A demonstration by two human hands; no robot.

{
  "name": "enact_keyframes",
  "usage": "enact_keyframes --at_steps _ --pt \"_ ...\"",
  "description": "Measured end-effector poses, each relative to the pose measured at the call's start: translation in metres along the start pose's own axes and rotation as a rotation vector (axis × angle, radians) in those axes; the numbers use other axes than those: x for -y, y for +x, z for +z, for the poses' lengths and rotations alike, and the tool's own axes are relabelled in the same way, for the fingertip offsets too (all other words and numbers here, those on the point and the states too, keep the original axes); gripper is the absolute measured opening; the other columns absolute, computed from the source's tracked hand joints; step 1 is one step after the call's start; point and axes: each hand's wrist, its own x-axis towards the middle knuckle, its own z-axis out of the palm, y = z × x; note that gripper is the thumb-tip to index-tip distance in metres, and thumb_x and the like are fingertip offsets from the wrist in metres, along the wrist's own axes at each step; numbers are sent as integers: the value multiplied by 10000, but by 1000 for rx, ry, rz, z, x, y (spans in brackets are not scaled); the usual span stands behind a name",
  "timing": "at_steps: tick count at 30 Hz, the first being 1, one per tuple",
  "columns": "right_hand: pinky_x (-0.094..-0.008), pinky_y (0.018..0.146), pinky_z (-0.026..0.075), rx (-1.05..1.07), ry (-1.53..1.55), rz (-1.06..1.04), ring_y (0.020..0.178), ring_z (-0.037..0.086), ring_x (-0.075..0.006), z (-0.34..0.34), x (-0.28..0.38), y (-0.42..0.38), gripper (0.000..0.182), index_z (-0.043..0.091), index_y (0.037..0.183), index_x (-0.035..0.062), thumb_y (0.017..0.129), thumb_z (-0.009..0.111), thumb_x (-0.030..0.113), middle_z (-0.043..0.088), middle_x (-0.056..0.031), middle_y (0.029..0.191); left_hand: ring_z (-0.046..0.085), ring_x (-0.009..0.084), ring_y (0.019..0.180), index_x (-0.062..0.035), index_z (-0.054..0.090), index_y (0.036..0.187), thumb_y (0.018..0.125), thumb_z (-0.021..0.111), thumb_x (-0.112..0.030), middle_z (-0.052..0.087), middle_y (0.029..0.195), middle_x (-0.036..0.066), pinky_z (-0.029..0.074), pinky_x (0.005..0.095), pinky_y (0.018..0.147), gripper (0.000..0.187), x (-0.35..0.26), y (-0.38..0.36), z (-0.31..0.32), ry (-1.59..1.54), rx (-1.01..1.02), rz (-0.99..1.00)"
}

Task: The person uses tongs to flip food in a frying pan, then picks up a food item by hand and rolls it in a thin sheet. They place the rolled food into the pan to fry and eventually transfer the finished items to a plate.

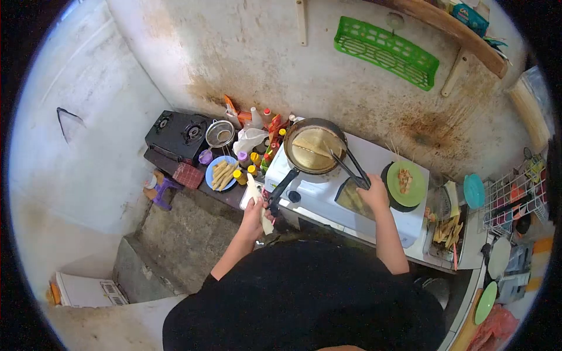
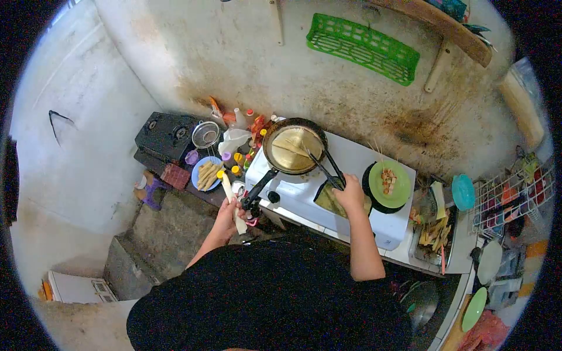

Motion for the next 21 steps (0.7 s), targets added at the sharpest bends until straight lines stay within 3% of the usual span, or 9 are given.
enact_keyframes --at_steps 8,11,15,21 --pt "-350 831 399 35 -2 -21 979 484 -315 -2 0 -5 532 499 1069 14 592 657 188 489 -149 1057 384 92 524 -145 387 981 884 403 -207 407 723 -8 381 248 476 116 1 11 4 28 38 -53" --pt "-378 793 420 134 -147 -18 929 508 -329 -12 29 -10 523 468 1102 18 624 621 168 478 -149 1068 385 94 524 -141 385 987 884 402 -209 407 724 -6 382 253 479 125 -2 12 1 1 44 -55" --pt "-385 599 477 69 -450 -218 710 577 -289 12 37 -5 491 430 1130 9 666 561 98 464 -126 996 382 95 520 -134 380 997 886 399 -207 405 719 -5 377 251 475 135 -3 11 -4 -7 33 -47" --pt "-356 558 480 90 -532 -254 685 583 -285 39 56 10 489 417 1127 -30 665 552 58 463 -133 999 383 91 515 -142 379 1000 881 415 -205 403 705 -7 371 241 470 140 -3 13 -11 -4 26 -28"
